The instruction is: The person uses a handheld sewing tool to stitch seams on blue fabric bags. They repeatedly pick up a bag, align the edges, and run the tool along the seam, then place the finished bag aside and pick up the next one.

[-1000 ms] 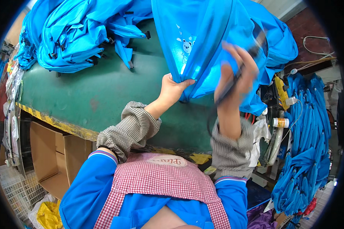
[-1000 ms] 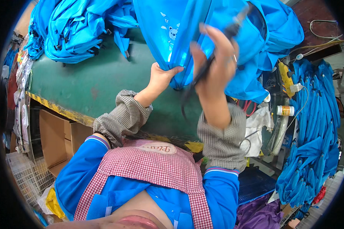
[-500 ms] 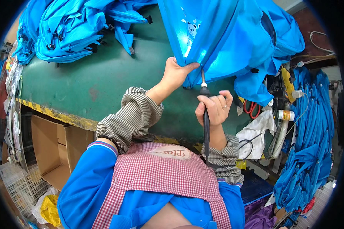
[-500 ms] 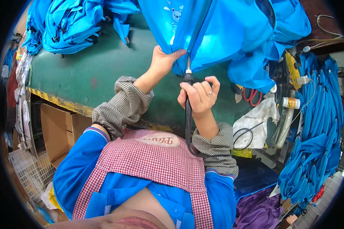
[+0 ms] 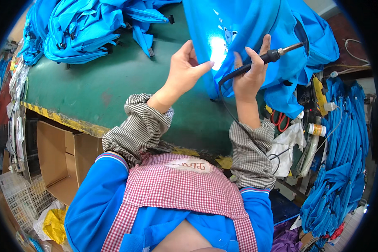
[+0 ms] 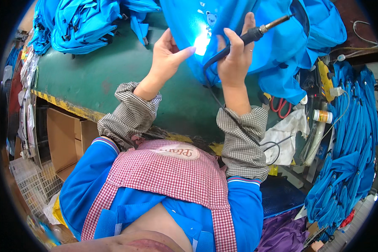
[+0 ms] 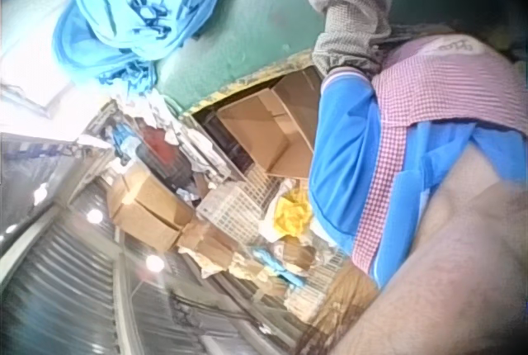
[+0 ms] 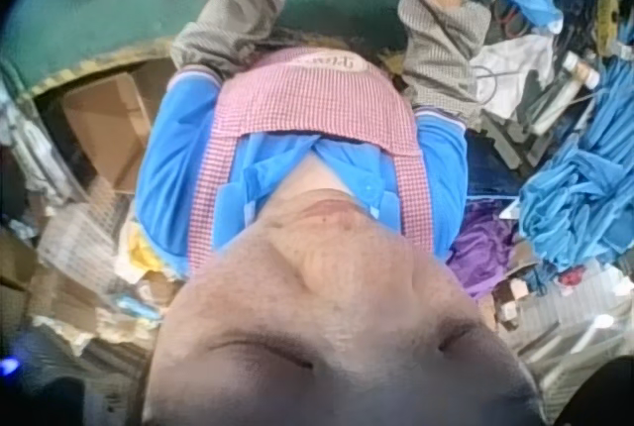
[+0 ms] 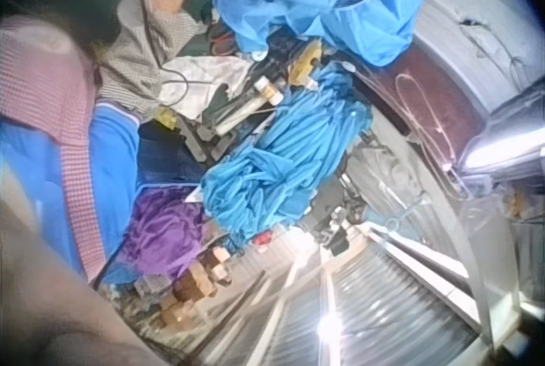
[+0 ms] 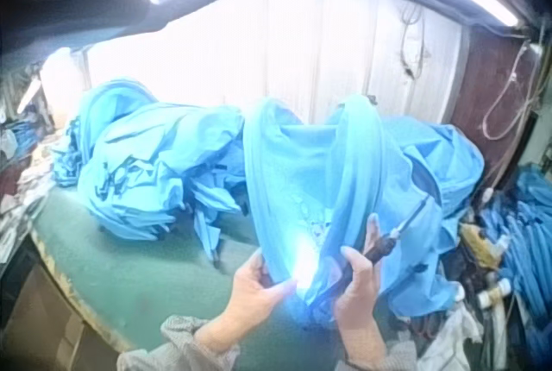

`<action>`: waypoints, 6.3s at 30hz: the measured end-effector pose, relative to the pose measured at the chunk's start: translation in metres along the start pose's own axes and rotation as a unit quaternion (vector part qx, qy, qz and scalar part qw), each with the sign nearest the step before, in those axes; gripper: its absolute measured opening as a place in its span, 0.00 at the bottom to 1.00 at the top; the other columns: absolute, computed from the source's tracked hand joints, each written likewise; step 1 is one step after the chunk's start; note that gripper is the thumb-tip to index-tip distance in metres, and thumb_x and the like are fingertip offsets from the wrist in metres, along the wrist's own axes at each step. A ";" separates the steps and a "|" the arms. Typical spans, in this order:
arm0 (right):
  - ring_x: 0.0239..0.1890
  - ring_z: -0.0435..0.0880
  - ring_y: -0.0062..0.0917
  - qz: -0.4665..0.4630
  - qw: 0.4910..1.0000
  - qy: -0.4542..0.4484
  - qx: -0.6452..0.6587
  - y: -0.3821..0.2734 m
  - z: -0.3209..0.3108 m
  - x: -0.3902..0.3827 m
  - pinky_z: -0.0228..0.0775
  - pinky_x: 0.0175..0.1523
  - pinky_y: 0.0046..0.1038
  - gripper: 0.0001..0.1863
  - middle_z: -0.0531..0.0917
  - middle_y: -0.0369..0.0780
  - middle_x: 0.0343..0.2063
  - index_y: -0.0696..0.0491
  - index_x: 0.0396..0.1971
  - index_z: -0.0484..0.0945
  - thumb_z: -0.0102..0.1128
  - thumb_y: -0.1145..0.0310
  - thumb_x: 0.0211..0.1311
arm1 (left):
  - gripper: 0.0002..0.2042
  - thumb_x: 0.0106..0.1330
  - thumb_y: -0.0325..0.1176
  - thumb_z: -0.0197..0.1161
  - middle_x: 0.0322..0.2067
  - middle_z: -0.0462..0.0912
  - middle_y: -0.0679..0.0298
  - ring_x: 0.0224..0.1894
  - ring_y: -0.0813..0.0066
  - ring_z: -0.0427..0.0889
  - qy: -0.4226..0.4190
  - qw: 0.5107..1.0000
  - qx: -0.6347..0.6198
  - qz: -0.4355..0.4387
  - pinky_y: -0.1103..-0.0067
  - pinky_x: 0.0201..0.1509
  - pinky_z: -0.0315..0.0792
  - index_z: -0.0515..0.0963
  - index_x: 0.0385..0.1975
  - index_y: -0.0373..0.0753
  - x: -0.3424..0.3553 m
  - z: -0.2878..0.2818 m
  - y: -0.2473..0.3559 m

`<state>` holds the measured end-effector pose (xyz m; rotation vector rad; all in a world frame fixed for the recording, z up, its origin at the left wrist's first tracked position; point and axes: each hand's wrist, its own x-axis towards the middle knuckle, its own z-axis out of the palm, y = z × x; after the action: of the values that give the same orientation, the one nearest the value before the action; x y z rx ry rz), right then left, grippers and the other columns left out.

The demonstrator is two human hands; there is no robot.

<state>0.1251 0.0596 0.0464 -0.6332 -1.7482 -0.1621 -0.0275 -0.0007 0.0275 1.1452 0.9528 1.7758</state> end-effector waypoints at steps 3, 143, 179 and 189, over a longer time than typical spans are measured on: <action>0.62 0.64 0.52 0.064 0.997 0.023 -0.046 0.028 -0.012 -0.010 0.60 0.62 0.38 0.17 0.63 0.58 0.61 0.53 0.43 0.67 0.62 0.76 0.55 | 0.19 0.54 0.20 0.65 0.37 0.82 0.62 0.33 0.82 0.79 0.094 0.995 -0.007 -0.020 0.85 0.35 0.73 0.71 0.46 0.31 -0.001 -0.028 0.000; 0.21 0.67 0.22 0.250 0.964 0.085 -0.001 -0.055 -0.096 -0.038 0.68 0.39 0.28 0.15 0.69 0.38 0.19 0.61 0.33 0.73 0.41 0.64 0.66 | 0.38 0.46 0.28 0.67 0.57 0.64 0.45 0.60 0.46 0.63 0.376 0.639 0.628 0.236 0.68 0.64 0.59 0.60 0.61 0.35 0.046 -0.285 0.077; 0.33 0.82 0.33 0.176 0.972 0.079 0.132 -0.064 -0.078 -0.017 0.74 0.40 0.32 0.23 0.80 0.53 0.41 0.62 0.57 0.59 0.37 0.59 0.73 | 0.13 0.55 0.27 0.69 0.35 0.83 0.66 0.36 0.83 0.78 -0.039 0.993 0.028 0.108 0.81 0.39 0.74 0.79 0.40 0.33 0.008 -0.060 0.053; 0.28 0.70 0.22 0.141 0.975 0.094 0.141 -0.046 0.014 0.023 0.64 0.36 0.21 0.21 0.70 0.39 0.27 0.53 0.33 0.62 0.70 0.77 0.49 | 0.14 0.51 0.34 0.74 0.33 0.83 0.65 0.35 0.81 0.79 -0.042 0.992 0.065 -0.104 0.80 0.39 0.73 0.80 0.34 0.34 -0.026 -0.012 -0.023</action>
<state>0.0870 0.0347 0.0739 -0.6273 -1.4469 0.2145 -0.0265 -0.0170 -0.0049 1.1480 1.1082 1.5066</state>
